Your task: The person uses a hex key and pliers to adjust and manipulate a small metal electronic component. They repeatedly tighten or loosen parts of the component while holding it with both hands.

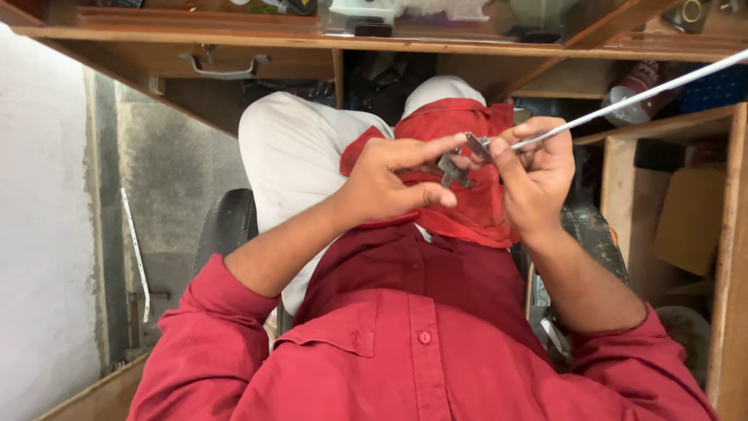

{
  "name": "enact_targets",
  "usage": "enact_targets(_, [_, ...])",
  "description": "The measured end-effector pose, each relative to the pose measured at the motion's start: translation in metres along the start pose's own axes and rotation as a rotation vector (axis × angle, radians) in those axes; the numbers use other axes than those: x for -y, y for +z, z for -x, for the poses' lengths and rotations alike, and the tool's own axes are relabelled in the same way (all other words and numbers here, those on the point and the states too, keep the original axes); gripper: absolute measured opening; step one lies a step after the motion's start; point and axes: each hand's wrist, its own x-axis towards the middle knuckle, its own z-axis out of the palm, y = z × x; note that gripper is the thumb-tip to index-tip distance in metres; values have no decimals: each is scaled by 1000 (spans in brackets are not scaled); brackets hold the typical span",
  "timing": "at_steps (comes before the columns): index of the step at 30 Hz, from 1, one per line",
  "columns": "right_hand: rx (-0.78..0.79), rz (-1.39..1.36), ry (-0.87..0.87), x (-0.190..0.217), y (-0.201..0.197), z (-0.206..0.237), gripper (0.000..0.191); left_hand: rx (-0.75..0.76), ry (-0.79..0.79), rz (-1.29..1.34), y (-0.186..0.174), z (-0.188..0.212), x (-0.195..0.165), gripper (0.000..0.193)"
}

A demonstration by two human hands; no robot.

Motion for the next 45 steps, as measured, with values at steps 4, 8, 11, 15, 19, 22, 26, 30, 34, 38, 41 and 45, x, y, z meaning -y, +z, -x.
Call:
enact_targets(4, [64, -51, 55, 41, -6, 8, 44, 39, 280, -351, 3, -12, -31, 47])
enact_targets(8, [110, -136, 157, 78, -6, 19, 47, 50, 390, -392, 5, -18, -62, 32])
enact_targets(11, [146, -222, 267, 97, -7, 29, 46, 13, 455, -392, 14, -23, -84, 32])
enact_targets(15, [218, -440, 420, 115, -7, 47, 42, 8, 465, -269, 32, -22, -110, 31])
enact_targets(19, [186, -656, 712, 121, -2, 63, 42, 50, 307, -94, 38, -14, -124, 25])
enact_targets(22, [192, -444, 709, 115, 3, 63, 51, 39, -16, -101, 41, -2, -130, 17])
enact_targets(26, [151, -438, 690, 105, 4, 46, 74, -76, -445, 366, 47, -4, -113, 16])
enact_targets(30, [91, -527, 718, 106, 0, 36, 77, -30, -553, 632, 42, -14, -96, 20])
enact_targets(34, [51, -471, 731, 110, -6, 36, 77, 35, -537, 623, 40, -15, -97, 21])
enact_targets(38, [71, -469, 715, 108, -11, 34, 72, 111, -528, 591, 38, -15, -97, 22])
enact_targets(41, [75, -394, 684, 101, -10, 27, 66, 96, -595, 573, 40, -15, -90, 21])
enact_targets(45, [18, -41, 564, 87, -3, 10, 53, -99, -709, 491, 53, -23, -66, 20])
